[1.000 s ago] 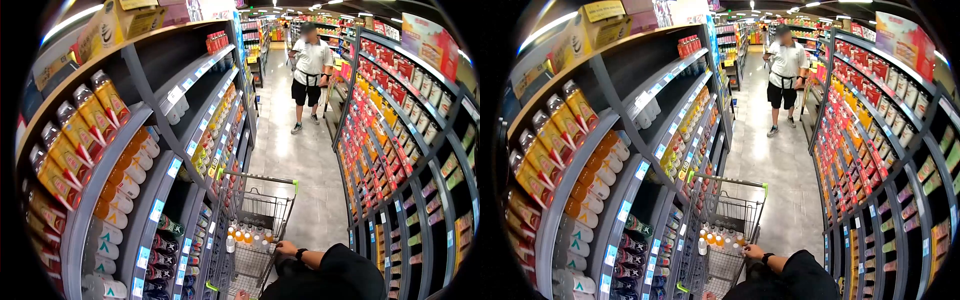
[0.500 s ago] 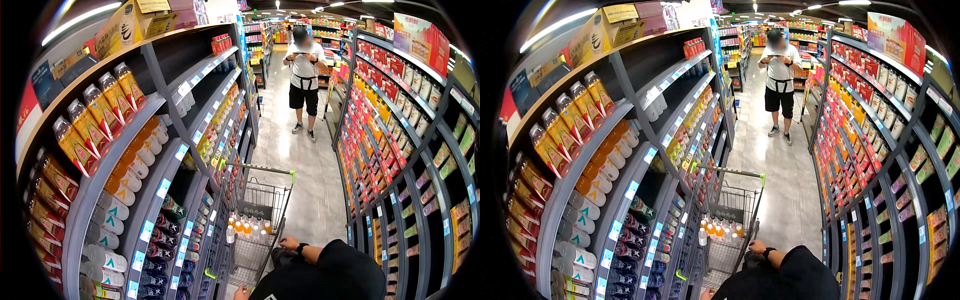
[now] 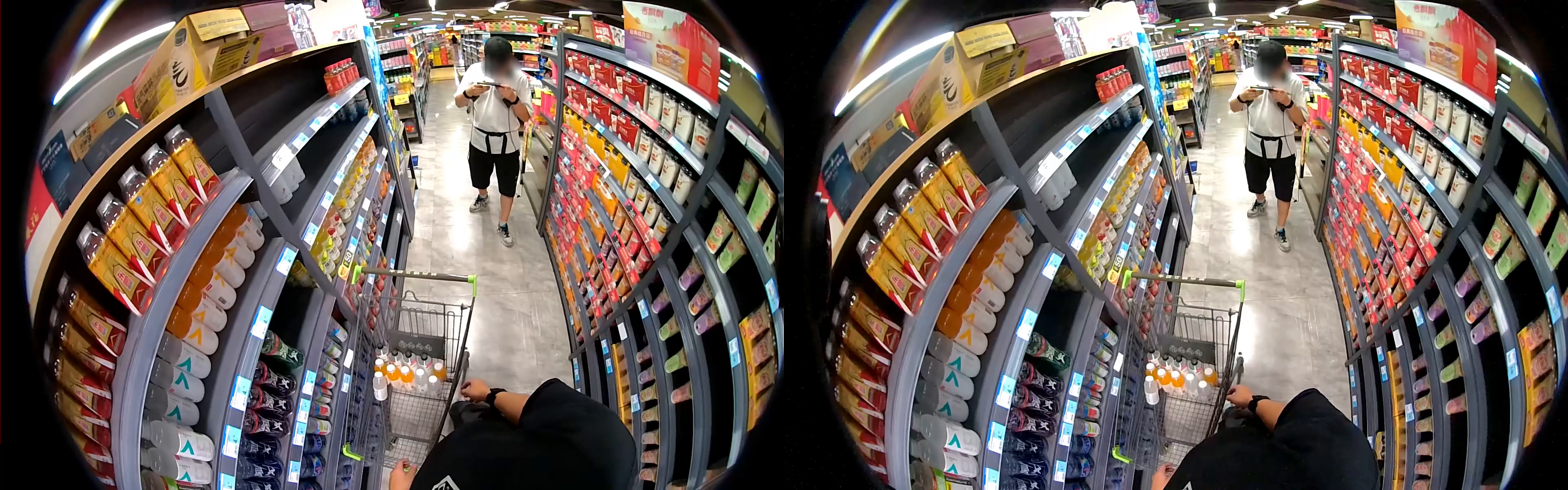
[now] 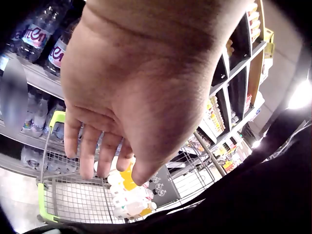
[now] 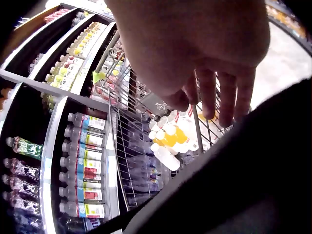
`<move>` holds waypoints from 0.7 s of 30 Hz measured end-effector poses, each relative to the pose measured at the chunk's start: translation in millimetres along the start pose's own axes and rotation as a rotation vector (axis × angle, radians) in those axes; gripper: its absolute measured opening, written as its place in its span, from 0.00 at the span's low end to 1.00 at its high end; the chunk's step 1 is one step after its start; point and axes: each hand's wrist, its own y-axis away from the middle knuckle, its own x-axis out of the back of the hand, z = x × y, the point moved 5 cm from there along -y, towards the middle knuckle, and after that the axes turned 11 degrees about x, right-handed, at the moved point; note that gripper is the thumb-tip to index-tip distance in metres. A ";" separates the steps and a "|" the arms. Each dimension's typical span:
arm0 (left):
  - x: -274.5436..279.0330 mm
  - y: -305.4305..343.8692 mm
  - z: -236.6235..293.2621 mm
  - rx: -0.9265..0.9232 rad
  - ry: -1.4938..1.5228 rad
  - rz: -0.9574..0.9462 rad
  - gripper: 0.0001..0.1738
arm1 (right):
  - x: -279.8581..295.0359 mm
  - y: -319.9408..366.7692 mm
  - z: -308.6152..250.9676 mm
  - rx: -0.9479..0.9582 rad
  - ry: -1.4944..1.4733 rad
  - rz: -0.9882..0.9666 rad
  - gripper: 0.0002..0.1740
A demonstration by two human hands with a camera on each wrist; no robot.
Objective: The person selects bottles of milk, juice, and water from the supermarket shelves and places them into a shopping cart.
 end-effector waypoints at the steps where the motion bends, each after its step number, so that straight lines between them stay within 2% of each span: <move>1: 0.7 2.6 5.7 -0.002 -0.003 -0.002 0.31 | 1.3 2.0 0.1 -0.002 -0.006 0.006 0.19; 4: -3.3 3.7 16.5 -0.007 -0.044 0.015 0.34 | 8.6 6.7 4.1 -0.003 -0.028 0.005 0.21; 7: -11.3 -3.5 10.2 0.015 0.112 -0.015 0.39 | 10.6 1.8 17.4 -0.044 -0.052 0.007 0.22; 9: -15.7 -16.3 -0.5 0.032 -0.060 -0.037 0.42 | 13.2 5.8 20.2 -0.065 -0.083 0.016 0.23; 12: -16.7 -17.0 -3.4 0.000 -0.054 0.016 0.40 | 20.2 14.7 18.1 -0.087 -0.120 0.039 0.23; 17: -20.4 -35.4 -9.9 0.004 -0.060 -0.019 0.35 | 22.1 8.3 26.9 -0.065 -0.121 0.051 0.22; 21: -22.5 -54.7 -24.8 0.020 -0.068 -0.037 0.32 | 20.0 19.9 13.4 -0.055 -0.129 0.068 0.20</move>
